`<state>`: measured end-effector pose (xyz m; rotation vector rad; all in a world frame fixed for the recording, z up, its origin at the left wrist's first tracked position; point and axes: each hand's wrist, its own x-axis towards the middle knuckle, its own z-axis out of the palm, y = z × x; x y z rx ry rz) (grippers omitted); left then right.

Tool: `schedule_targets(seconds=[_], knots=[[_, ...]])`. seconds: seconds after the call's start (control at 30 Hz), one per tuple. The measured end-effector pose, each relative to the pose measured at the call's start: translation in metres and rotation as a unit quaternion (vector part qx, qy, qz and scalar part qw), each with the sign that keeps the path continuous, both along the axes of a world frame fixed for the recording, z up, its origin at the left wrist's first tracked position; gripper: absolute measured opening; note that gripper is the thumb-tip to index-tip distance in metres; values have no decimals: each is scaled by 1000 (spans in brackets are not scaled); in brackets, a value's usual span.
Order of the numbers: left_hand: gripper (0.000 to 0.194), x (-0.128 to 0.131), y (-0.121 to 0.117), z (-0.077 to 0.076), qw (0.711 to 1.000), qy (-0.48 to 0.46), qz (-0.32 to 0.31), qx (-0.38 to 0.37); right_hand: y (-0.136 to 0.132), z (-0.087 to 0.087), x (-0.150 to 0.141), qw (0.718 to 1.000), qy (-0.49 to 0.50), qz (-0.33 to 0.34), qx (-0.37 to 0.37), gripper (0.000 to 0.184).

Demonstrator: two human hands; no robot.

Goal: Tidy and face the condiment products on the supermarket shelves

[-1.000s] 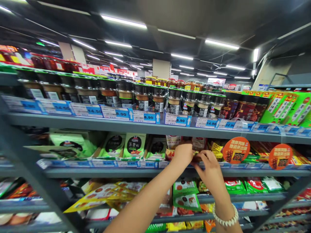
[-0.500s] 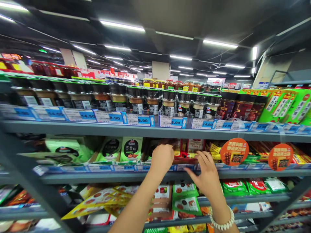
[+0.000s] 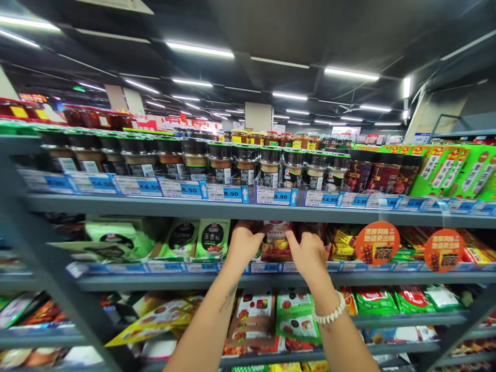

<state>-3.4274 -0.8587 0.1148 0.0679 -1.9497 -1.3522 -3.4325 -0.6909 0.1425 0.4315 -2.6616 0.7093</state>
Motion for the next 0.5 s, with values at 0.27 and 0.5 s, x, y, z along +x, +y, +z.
schedule_targets(seconds=[0.27, 0.5], knots=[[16, 2, 15, 13, 982, -113, 104, -114, -8, -19, -19, 996, 83, 26, -1, 28], [24, 10, 35, 8, 912, -194, 233, -278, 5, -24, -5, 984, 165, 32, 59, 37]])
